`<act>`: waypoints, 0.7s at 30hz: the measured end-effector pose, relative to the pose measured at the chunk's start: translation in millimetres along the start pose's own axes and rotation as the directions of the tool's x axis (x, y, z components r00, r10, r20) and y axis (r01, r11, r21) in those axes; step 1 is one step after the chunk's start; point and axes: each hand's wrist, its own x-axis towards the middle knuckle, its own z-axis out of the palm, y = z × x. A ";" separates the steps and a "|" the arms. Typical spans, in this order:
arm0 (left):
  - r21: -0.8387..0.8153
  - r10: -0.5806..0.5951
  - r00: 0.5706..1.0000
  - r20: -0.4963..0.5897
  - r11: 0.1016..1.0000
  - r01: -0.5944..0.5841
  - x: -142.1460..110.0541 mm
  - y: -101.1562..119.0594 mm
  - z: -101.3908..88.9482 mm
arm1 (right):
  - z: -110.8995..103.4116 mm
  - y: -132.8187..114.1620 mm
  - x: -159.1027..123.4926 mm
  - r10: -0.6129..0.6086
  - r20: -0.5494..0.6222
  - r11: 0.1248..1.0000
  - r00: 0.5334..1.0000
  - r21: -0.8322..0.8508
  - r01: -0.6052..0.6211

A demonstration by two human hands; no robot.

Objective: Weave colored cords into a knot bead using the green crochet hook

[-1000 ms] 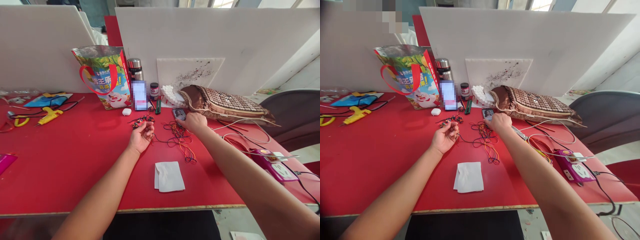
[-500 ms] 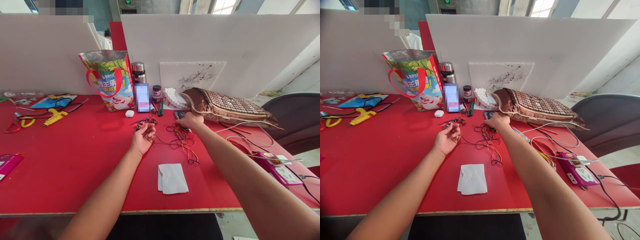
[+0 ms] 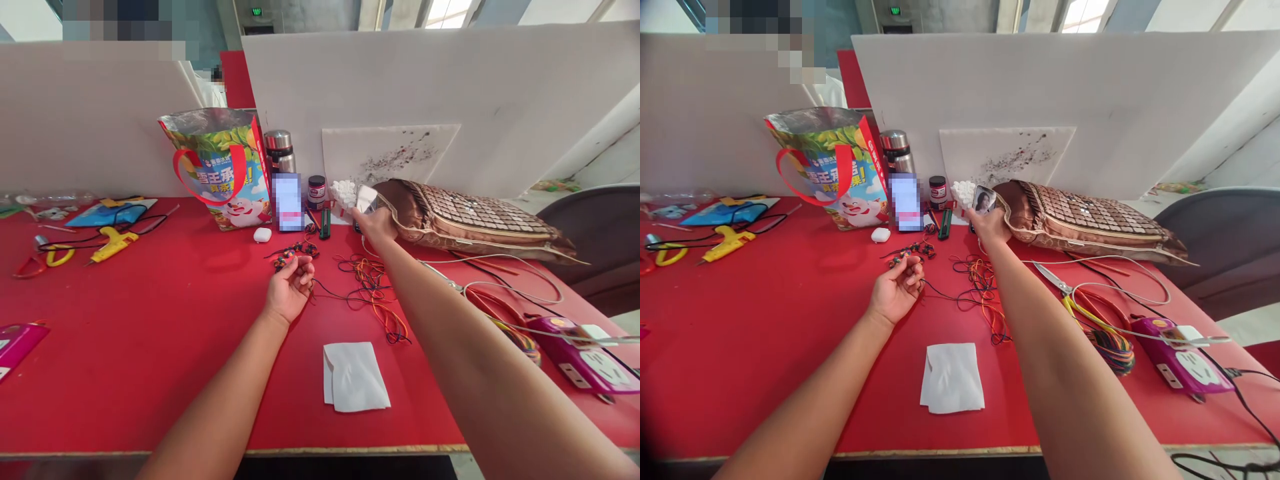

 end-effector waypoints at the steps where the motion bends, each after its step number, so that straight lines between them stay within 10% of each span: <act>1: -0.002 -0.003 1.000 -0.002 1.000 0.003 0.0 0.3 -0.1 | 6.2 -1.7 2.7 0.028 -0.032 1.000 0.999 0.000 -0.028; 21: -0.022 0.013 1.000 -0.009 1.000 -0.013 -0.2 0.4 1.0 | 9.6 -7.6 11.4 0.001 -0.046 0.991 0.999 -0.134 -0.007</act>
